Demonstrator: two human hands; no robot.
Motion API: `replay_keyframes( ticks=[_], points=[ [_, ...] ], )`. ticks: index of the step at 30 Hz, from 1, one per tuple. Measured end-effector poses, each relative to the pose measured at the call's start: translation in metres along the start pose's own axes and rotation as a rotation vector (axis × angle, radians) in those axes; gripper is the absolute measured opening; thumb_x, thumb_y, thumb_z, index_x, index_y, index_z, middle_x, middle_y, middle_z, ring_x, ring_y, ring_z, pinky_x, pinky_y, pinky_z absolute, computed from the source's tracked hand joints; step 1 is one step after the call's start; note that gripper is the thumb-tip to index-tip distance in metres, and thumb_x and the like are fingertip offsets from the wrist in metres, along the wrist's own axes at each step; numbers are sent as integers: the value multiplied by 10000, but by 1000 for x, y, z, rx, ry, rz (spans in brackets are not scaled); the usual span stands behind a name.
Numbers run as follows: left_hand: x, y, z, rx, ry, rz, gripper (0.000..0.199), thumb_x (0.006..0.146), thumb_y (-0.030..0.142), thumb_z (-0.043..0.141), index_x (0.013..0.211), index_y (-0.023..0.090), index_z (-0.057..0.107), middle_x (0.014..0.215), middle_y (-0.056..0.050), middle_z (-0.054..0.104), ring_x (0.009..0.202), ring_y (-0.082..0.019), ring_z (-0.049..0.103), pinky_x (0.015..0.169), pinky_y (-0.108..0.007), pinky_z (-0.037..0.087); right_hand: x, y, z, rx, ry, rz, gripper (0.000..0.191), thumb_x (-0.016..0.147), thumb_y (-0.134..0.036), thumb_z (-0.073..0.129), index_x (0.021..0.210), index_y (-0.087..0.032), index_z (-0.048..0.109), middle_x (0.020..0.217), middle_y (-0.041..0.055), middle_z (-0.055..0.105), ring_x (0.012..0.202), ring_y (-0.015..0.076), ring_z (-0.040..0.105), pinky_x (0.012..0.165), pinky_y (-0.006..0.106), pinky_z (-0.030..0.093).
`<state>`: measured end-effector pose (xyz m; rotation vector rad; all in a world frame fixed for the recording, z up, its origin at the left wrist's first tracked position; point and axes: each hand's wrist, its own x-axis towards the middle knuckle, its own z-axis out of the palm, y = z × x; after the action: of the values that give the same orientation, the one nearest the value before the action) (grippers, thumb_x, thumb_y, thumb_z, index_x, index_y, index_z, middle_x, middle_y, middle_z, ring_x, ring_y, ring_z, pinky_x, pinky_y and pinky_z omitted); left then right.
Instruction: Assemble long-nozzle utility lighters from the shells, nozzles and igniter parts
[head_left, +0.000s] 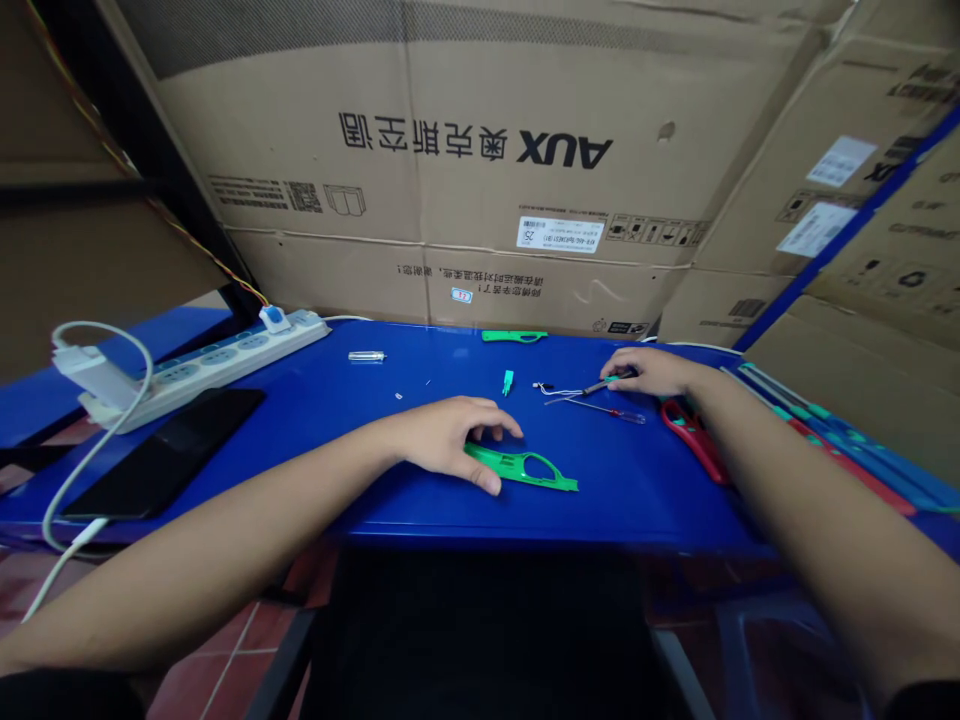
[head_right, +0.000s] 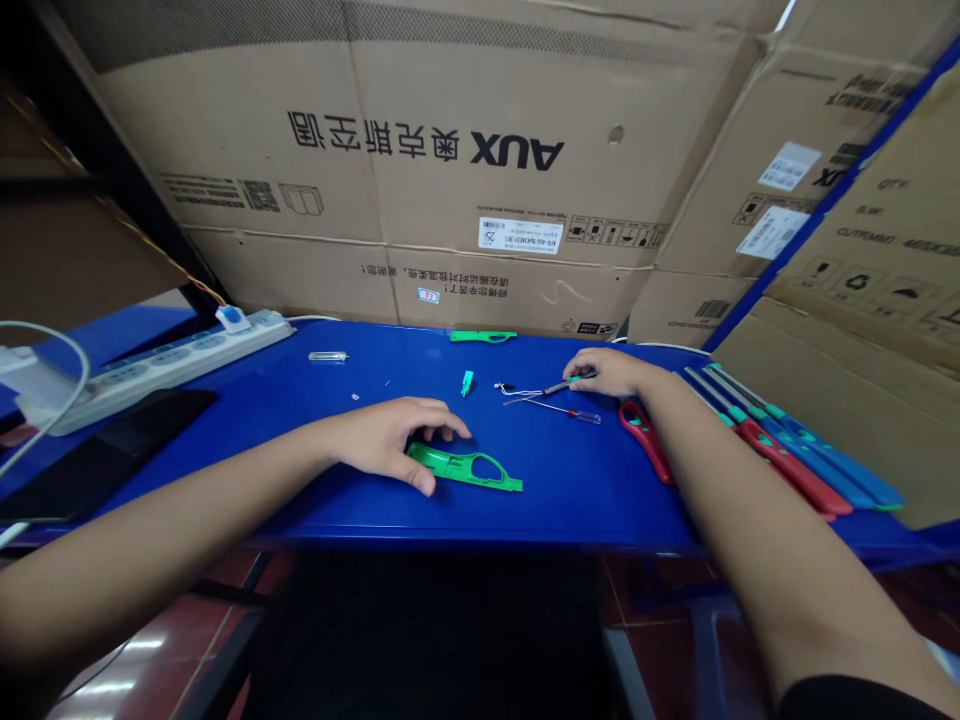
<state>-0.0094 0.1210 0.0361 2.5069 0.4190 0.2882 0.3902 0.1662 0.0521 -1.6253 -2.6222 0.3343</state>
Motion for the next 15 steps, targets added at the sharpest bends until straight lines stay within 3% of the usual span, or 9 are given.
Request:
replay_keyframes(
  ticks=[2, 4, 7, 10, 12, 15],
  points=[
    [0, 4, 2, 9, -14, 5, 751, 644, 585, 858, 1275, 237, 644, 1074, -74, 668, 950, -218, 644, 788, -313, 530, 2, -7, 2, 8, 19, -13, 436, 785, -602, 588, 916, -218, 750, 968, 97, 708, 864, 236, 673, 827, 380, 532],
    [1, 5, 2, 21, 29, -6, 682, 678, 567, 844, 1239, 226, 660, 1068, -70, 668, 945, -211, 643, 812, -326, 533, 2, -17, -1, 10, 51, -40, 419, 800, -576, 571, 887, -201, 734, 937, 104, 699, 834, 238, 665, 804, 390, 529],
    [0, 1, -3, 77, 273, -42, 498, 822, 524, 737, 1203, 212, 663, 1074, -75, 656, 943, -200, 634, 794, -327, 540, -6, -40, -12, 1, 138, -87, 406, 846, -535, 531, 943, -183, 708, 971, 122, 675, 884, 260, 645, 832, 422, 508],
    [-2, -5, -11, 152, 493, -96, 460, 879, 431, 667, 1282, 217, 608, 1129, -90, 630, 979, -212, 621, 799, -352, 551, -21, -71, -21, -16, 228, -128, 372, 885, -504, 530, 1017, -188, 675, 1029, 125, 643, 932, 266, 620, 853, 428, 491],
    [-5, -7, -16, 159, 508, -76, 499, 872, 328, 645, 1350, 217, 553, 1179, -101, 620, 1030, -223, 616, 840, -374, 556, -35, -94, -22, -27, 300, -176, 298, 909, -450, 540, 1013, -198, 663, 1026, 111, 637, 929, 253, 618, 845, 413, 492],
    [-8, -5, -21, 135, 401, 41, 585, 846, 268, 666, 1406, 211, 507, 1255, -115, 624, 1121, -238, 615, 953, -408, 530, -55, -122, -11, -18, 424, -194, 206, 929, -374, 553, 1007, -212, 654, 1015, 91, 644, 905, 233, 624, 778, 373, 507]
  ],
)
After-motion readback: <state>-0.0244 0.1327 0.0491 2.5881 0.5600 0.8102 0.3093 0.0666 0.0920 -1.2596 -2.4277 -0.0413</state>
